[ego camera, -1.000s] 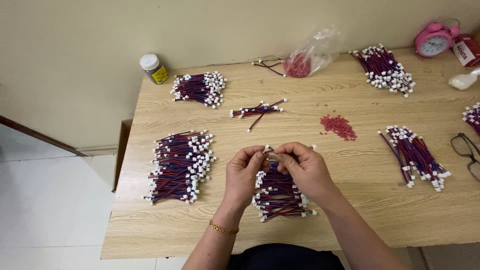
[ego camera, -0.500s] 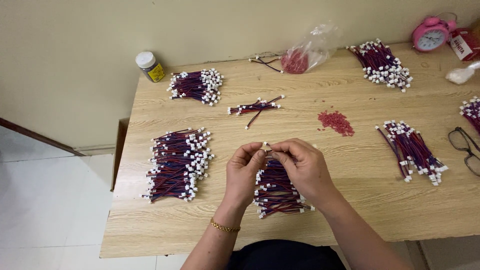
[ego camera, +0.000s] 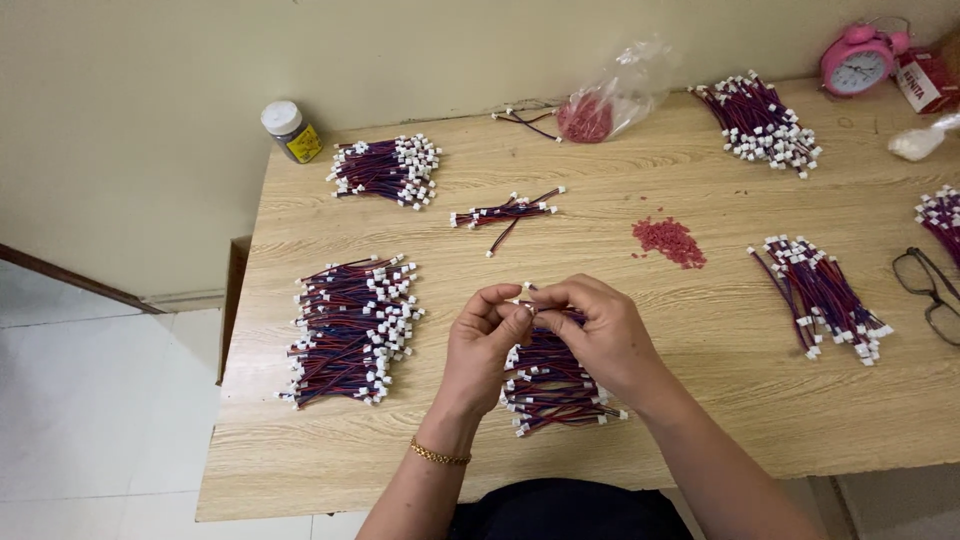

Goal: Sorting and inspecting wire cable assemblies on a wooden table in a factory setting

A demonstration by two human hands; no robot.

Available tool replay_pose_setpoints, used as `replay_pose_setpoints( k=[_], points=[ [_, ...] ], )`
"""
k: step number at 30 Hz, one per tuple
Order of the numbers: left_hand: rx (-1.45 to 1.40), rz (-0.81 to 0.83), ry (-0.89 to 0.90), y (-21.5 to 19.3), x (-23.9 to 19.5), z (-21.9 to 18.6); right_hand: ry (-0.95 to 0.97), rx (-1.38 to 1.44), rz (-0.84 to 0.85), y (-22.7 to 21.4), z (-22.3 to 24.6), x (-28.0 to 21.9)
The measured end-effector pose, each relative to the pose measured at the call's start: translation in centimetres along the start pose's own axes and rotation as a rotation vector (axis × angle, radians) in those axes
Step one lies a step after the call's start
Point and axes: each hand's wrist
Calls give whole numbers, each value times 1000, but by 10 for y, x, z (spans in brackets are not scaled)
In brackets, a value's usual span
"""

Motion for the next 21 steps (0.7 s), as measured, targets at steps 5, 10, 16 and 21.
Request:
replay_pose_setpoints(
  k=[5, 10, 16, 21],
  points=[
    [-46, 10, -34, -7, 1, 3, 13, 61, 10, 1, 0, 1],
    [-142, 18, -90, -6, -2, -1, -3, 103, 48, 2, -8, 4],
    [-223, 29, -142, -7, -3, -9, 33, 241, 126, 1, -22, 2],
    [-65, 83, -60, -19, 2, 8, 167, 310, 159, 10, -47, 2]
  ],
)
Point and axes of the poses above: each hand's wrist, its own x-axis towards the middle knuckle, its own y-axis out of the palm, z = x × y, and after that the axes turned 10 degrees about y, right-handed
